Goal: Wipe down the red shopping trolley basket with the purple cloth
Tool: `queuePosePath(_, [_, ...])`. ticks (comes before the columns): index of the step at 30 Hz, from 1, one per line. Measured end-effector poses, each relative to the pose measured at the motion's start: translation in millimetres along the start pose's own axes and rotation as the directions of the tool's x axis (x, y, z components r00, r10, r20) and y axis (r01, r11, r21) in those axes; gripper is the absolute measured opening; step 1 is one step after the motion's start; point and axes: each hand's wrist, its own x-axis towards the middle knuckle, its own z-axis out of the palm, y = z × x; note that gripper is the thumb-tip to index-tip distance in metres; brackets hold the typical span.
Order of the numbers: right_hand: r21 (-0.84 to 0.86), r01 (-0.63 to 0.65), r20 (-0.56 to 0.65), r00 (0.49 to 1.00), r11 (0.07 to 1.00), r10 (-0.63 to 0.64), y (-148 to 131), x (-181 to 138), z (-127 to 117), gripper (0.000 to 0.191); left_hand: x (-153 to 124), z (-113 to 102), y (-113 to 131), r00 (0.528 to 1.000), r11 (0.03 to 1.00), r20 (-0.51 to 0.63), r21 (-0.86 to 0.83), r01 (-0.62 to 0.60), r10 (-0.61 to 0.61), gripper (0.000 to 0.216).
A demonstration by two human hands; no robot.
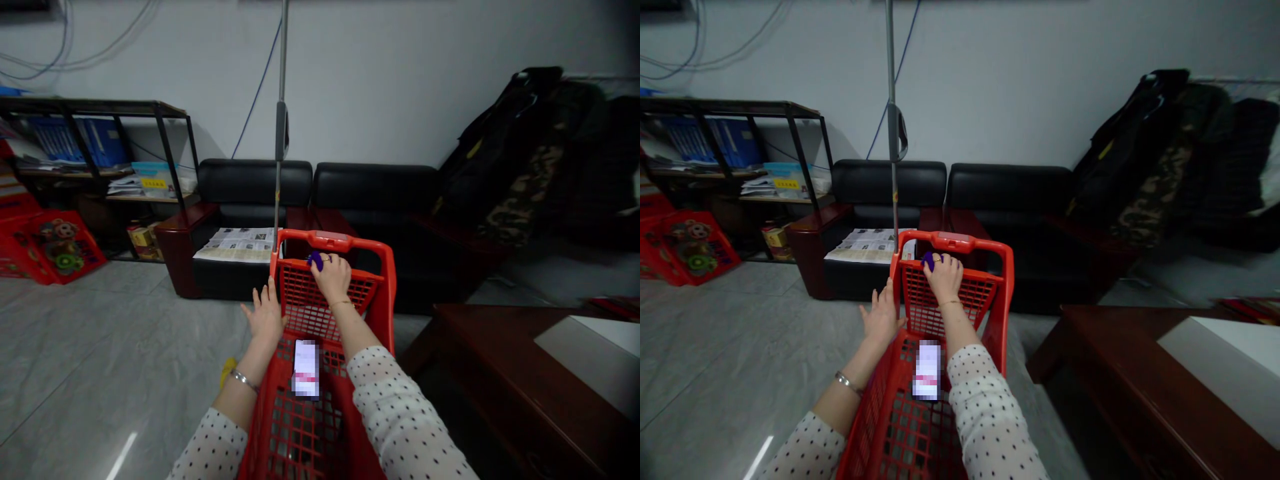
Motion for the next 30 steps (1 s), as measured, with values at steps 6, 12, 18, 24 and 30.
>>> queuePosePath(6, [-0.053, -0.229, -0.095, 0.970, 0.972, 0.223, 72, -10, -15, 0.039, -1, -4, 3, 0.999, 0.999, 0.032, -0.030, -0.024, 0.025, 0.104])
queuePosePath(12, [0.035, -0.137, -0.058, 0.989, 0.990, 0.139, -2, -1, -2, 0.038, 1, -1, 4, 0.998, 0.998, 0.035, -0.036, -0.048, 0.049, 0.106])
queuePosePath(18, [0.083, 0.055, 0.044, 0.997, 0.995, -0.059, -50, 11, 5, 0.040, 4, 5, -2, 1.000, 0.999, 0.005, -0.031, -0.006, 0.006, 0.108])
queuePosePath(24, [-0.012, -0.138, -0.020, 0.990, 0.990, 0.138, 43, -5, -11, 0.039, 1, 0, -1, 1.000, 1.000, 0.016, -0.015, -0.011, 0.012, 0.107])
queuePosePath(30, [-0.037, -0.301, -0.140, 0.946, 0.953, 0.293, 60, -12, -19, 0.038, 1, -2, 4, 0.997, 0.997, 0.059, -0.060, -0.044, 0.047, 0.107])
